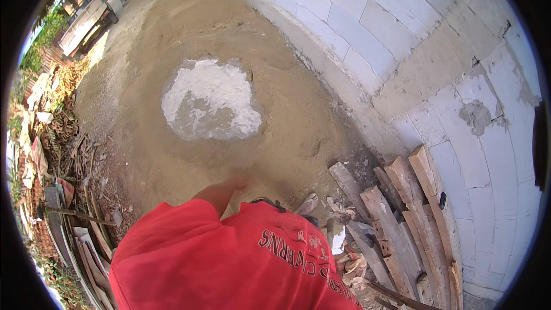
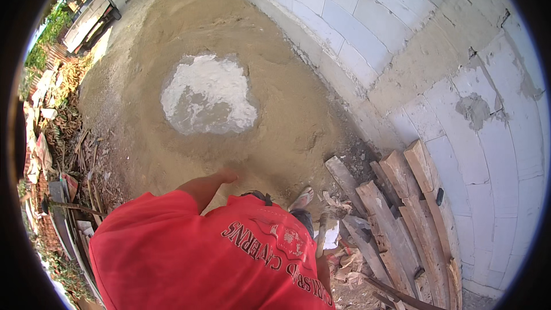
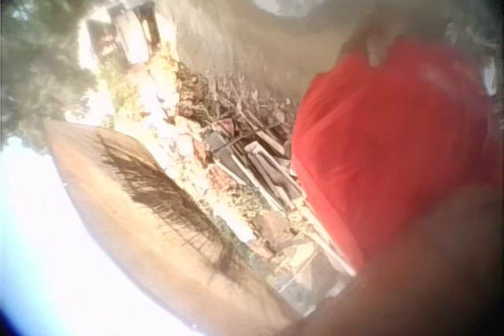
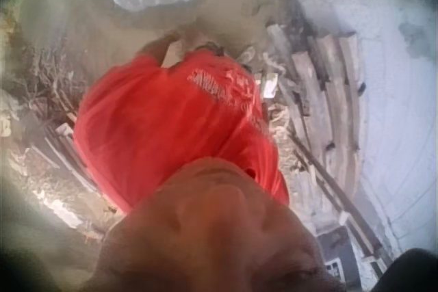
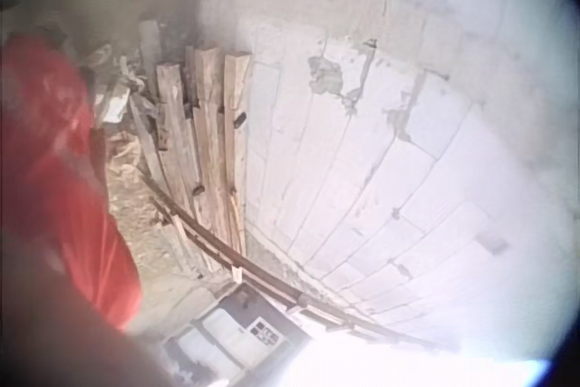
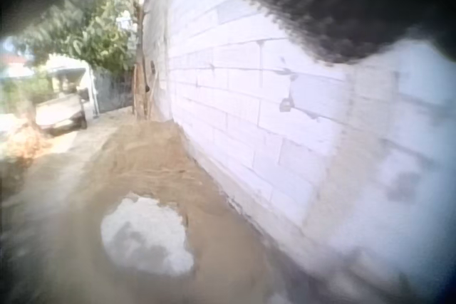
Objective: The person uses a hoe to mix a pile of sand and cement with water in a central depression, pulling dry material into the wet center and adding more water with a hose.
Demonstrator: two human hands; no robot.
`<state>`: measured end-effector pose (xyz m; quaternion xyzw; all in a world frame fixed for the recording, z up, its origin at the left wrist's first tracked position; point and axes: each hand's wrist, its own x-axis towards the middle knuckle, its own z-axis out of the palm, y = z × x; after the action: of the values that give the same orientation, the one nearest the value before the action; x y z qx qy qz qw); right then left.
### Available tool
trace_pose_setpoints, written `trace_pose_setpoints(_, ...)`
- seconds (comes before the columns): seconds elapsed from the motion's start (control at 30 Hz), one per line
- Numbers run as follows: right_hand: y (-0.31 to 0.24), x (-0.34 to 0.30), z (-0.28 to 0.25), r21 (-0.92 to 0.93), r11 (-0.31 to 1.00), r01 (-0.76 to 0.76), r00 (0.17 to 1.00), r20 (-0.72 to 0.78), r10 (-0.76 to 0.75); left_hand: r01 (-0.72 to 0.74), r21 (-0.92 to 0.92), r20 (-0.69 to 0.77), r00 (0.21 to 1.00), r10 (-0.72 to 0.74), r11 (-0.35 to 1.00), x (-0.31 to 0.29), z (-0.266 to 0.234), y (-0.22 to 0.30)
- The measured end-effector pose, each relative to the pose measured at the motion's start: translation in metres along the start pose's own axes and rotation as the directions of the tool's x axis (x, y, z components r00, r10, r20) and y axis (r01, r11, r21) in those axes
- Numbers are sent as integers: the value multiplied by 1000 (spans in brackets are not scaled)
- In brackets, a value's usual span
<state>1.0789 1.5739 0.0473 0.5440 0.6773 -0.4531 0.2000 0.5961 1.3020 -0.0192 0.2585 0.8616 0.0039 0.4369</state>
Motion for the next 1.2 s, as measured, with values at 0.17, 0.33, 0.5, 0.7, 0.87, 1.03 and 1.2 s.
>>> trace_pose_setpoints(0.17, -64, 73, -119, -16, 986, 167, 981, 99, -165, 401, -366, 140, 916, -376, 840, -65, -32, -71)
trace_pose_setpoints(0.33, -133, 153, -184, 167, 980, 107, 969, 203, -141, 241, -696, 93, 964, -248, 676, -59, -31, 42)
trace_pose_setpoints(0.5, -206, 207, -207, 205, 951, 230, 942, 200, -271, 125, -748, 76, 992, -104, 651, 3, -25, 175)
trace_pose_setpoints(0.7, -256, 257, -237, 207, 959, 192, 922, 298, -249, -233, -373, -78, 972, 220, 898, 60, -60, 165)
trace_pose_setpoints(0.87, -319, 299, -260, -40, 963, 268, 922, 302, -244, -9, -592, -8, 1000, 6, 806, 119, -61, 160)
trace_pose_setpoints(1.03, -425, 353, -271, -283, 880, 382, 890, 371, -267, -296, -61, -14, 955, 295, 953, 174, -60, 174)
trace_pose_setpoints(1.2, -538, 415, -280, -397, 748, 532, 828, 430, -361, -334, -122, -178, 934, 311, 935, 243, -166, 154)
